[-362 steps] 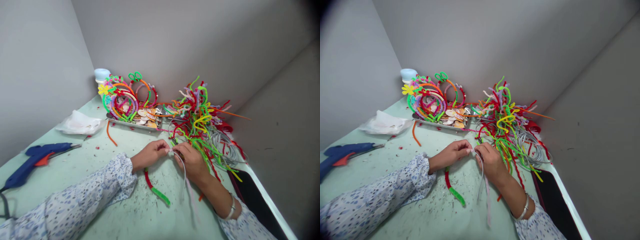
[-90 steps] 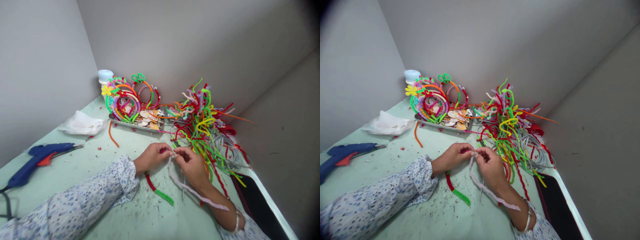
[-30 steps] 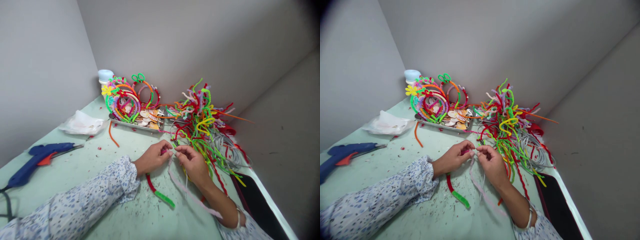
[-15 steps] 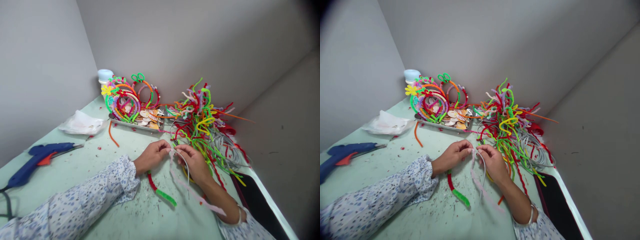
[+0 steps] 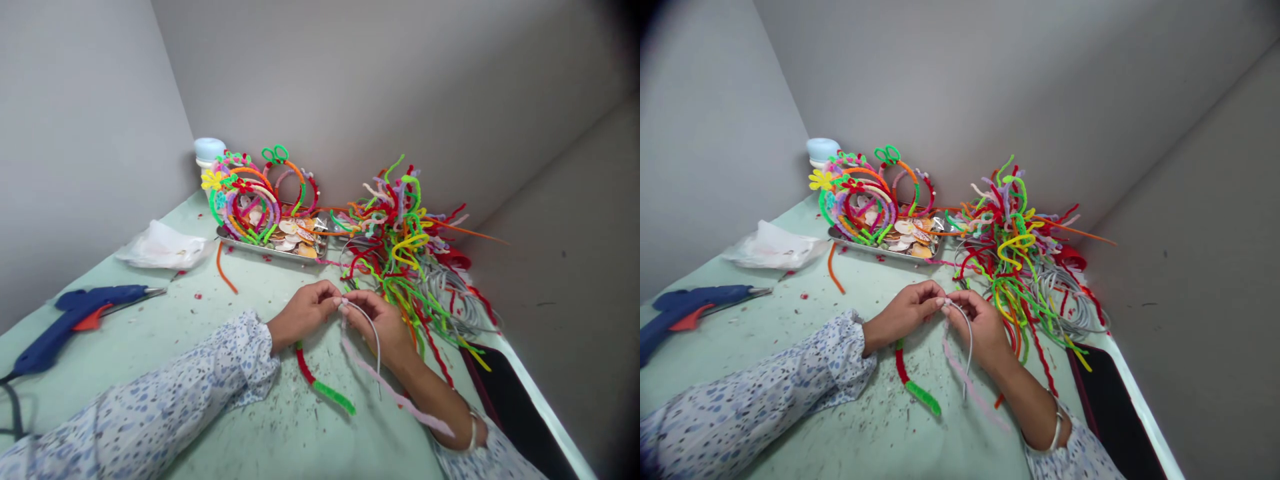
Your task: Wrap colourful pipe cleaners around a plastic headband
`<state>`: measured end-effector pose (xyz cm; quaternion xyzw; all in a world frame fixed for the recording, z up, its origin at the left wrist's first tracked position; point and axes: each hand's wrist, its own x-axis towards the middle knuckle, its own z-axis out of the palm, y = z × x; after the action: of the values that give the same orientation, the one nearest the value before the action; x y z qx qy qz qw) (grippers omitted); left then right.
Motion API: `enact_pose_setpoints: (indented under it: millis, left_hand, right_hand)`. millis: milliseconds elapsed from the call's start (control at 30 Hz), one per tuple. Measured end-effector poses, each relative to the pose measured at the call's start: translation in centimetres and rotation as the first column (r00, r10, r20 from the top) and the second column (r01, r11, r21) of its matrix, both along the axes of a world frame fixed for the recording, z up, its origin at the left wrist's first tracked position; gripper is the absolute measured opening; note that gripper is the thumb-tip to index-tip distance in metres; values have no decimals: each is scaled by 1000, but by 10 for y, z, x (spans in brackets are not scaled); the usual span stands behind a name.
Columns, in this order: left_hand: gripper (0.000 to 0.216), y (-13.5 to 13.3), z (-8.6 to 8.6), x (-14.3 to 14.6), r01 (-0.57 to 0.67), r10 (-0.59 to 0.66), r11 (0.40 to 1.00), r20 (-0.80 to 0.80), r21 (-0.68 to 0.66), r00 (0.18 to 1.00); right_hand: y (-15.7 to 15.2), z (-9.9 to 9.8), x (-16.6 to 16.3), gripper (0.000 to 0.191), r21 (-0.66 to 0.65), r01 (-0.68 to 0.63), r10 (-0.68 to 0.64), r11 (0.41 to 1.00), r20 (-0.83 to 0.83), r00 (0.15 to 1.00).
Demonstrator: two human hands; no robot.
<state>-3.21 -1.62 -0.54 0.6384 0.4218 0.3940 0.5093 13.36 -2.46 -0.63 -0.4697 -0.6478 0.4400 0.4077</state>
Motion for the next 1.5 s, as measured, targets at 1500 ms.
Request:
enact_pose_setpoints:
  millis: [1500]
  left_hand:
    - [17, 4, -2, 1, 5, 0, 996, 63, -88, 998]
  right_hand:
    - [12, 12, 25, 25, 567, -290, -173, 771, 625, 761]
